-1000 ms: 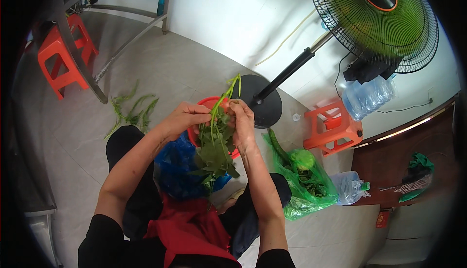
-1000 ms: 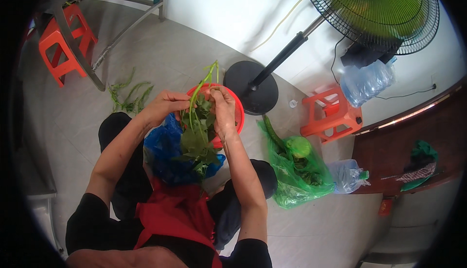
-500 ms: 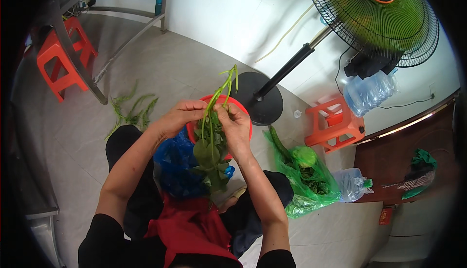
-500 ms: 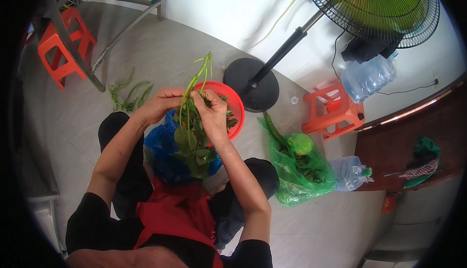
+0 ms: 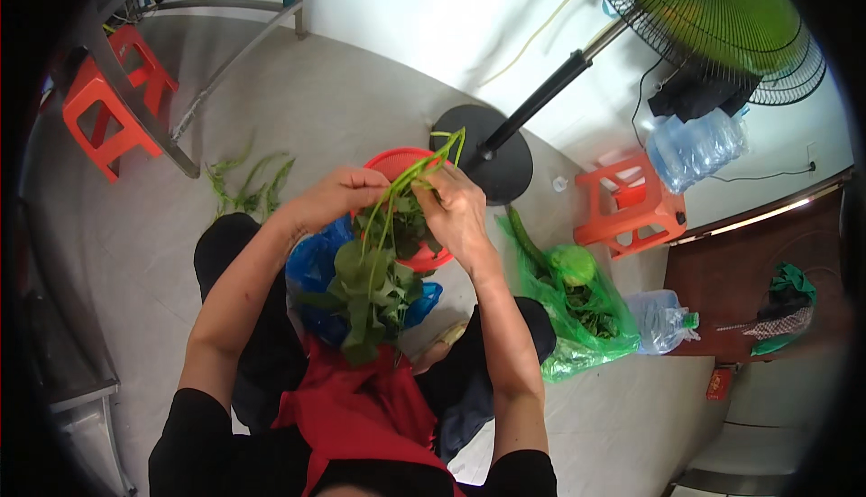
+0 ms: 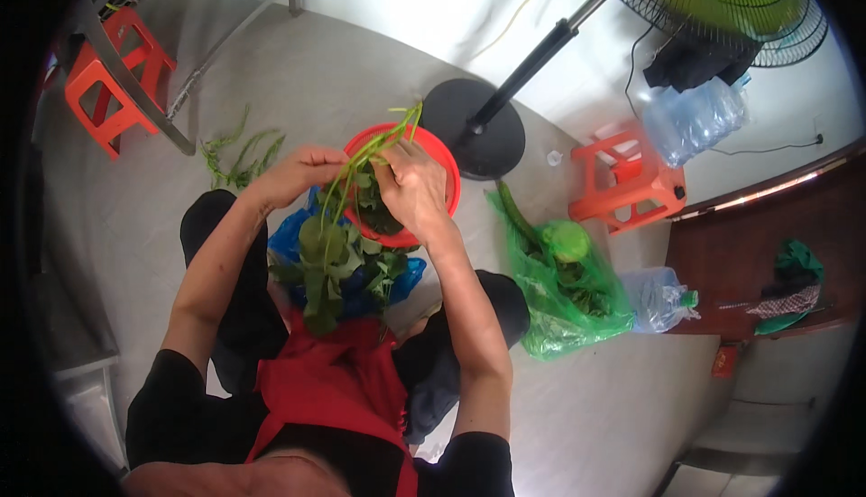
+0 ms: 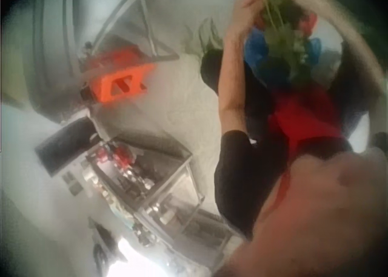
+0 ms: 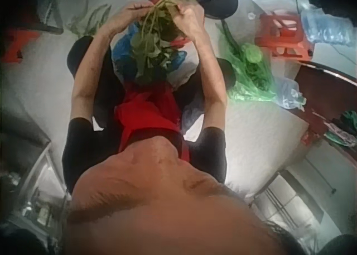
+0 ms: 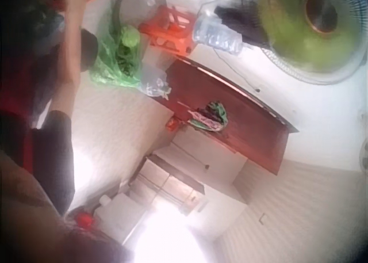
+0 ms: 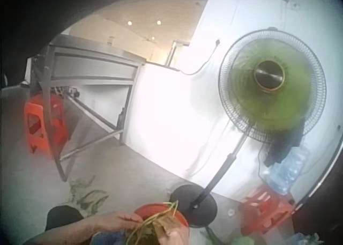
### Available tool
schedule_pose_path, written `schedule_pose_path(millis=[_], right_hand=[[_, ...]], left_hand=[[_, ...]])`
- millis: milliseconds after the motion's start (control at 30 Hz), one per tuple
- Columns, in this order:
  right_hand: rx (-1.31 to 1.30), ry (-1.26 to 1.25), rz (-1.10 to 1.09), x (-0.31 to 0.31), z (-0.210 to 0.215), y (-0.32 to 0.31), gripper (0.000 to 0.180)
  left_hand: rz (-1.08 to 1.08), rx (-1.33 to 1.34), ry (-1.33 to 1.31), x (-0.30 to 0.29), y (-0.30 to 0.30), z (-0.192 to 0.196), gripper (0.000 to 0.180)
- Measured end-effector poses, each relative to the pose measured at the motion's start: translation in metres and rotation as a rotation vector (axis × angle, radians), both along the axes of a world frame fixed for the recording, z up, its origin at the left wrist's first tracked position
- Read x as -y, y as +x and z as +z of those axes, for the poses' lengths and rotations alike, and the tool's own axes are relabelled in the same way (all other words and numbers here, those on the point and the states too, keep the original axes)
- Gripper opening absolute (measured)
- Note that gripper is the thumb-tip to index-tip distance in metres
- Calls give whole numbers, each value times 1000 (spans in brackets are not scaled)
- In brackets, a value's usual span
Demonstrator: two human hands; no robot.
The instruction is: The person sits on the floor and sorts leafy green vegetables by hand. They pick up bunches of greens, remove leaves and stems, and place the separated parts into a red basket and a blue plastic bag.
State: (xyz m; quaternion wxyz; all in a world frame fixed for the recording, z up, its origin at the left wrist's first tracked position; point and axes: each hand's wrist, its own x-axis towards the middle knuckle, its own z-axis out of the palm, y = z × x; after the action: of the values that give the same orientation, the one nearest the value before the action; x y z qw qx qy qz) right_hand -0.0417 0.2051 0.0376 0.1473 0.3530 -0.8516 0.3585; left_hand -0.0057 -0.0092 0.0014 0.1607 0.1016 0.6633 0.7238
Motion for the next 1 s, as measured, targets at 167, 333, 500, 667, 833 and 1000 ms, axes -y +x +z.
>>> schedule_pose_path(millis=[167, 333, 500, 667, 833, 1000], right_hand=[[-333, 236, -293, -17, -21, -23, 4], [-57, 120, -189, -42, -21, -30, 5], [725, -266, 239, -6, -33, 9, 12], [1019, -525, 245, 10, -16, 30, 14], [936, -589, 198, 17, -23, 27, 11], [796, -562, 222, 18, -24, 22, 8]], left_hand=[[-63, 28, -61, 3, 5, 16, 20], [-40, 22, 91, 13, 7, 18, 20], [-17, 46, 334, 21, 12, 15, 22], [18, 44, 303, 10, 12, 21, 23], [-8, 13, 162, 7, 8, 17, 22], [-45, 26, 138, 12, 2, 4, 21]])
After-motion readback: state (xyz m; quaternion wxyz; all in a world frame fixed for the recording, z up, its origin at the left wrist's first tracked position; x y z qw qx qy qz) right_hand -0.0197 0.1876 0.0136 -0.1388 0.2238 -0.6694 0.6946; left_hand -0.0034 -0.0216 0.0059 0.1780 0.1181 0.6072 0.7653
